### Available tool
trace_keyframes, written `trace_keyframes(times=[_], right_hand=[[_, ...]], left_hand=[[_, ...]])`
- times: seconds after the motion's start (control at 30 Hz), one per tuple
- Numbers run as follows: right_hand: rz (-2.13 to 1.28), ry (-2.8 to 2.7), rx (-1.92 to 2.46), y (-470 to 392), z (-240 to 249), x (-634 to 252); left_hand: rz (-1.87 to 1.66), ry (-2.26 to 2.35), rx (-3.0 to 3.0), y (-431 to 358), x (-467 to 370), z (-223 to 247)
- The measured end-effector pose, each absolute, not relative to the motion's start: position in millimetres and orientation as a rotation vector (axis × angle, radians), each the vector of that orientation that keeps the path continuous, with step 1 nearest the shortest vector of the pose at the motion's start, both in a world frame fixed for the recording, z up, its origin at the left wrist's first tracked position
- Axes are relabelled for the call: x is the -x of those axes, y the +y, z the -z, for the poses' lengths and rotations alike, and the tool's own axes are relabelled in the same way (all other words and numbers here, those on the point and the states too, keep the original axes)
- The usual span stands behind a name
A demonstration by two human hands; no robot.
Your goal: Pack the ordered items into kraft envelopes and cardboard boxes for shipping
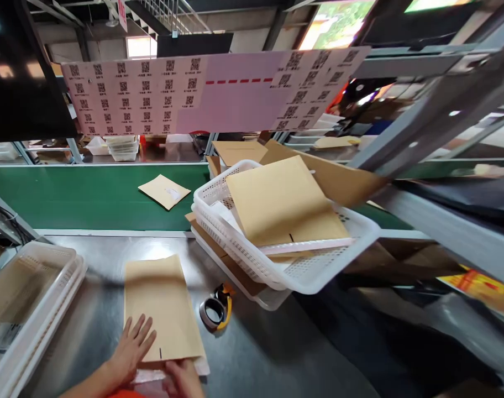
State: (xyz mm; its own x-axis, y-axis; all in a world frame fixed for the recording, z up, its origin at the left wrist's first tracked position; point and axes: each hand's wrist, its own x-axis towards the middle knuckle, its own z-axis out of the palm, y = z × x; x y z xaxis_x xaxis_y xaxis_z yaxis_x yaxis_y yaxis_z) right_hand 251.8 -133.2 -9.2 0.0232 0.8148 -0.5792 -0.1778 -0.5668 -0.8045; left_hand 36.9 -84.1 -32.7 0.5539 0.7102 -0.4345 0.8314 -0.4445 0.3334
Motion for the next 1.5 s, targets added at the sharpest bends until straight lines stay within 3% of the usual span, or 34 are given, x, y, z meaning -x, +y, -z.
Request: trace_keyframes(times=[0.1,0.23,0.27,0.43,0.57,0.67,0.8,1.03,1.27,1.5], right_hand=[[-1.596,-1.282,1.734,-133,-7,-274],[-0.820,-1.865,1.532,-76,-27,-246],[-0.757,-1.896,1.492,-58,-25,-234],[-0.515,-2.240,1.461,-21,30,-208],[-0.437,-2.369,1.571,-34,75,-218],[-0.432,-2.373,1.625,-52,89,-212],[-0.463,-2.336,1.572,-83,86,-191],[-1.087,-2.438,1.000,-103,38,-141],[-1.255,-2.293,1.094,-118,20,-96],[-1.410,-2.149,1.147,-127,15,-85]], left_hand=[[0.280,1.207,-2.288,-91,-29,39],[0.294,1.184,-2.364,-95,-18,44],[0.282,1.164,-2.385,-94,-14,44],[0.144,1.025,-2.321,-107,17,44],[-0.086,1.459,-1.995,-142,32,49],[-0.350,1.748,-1.413,-150,24,42],[-0.534,1.675,-0.829,-125,13,27],[-0.601,1.422,-0.669,-125,40,6],[-0.626,1.321,-0.601,-146,66,-16],[-0.801,1.408,-0.414,-150,56,8]])
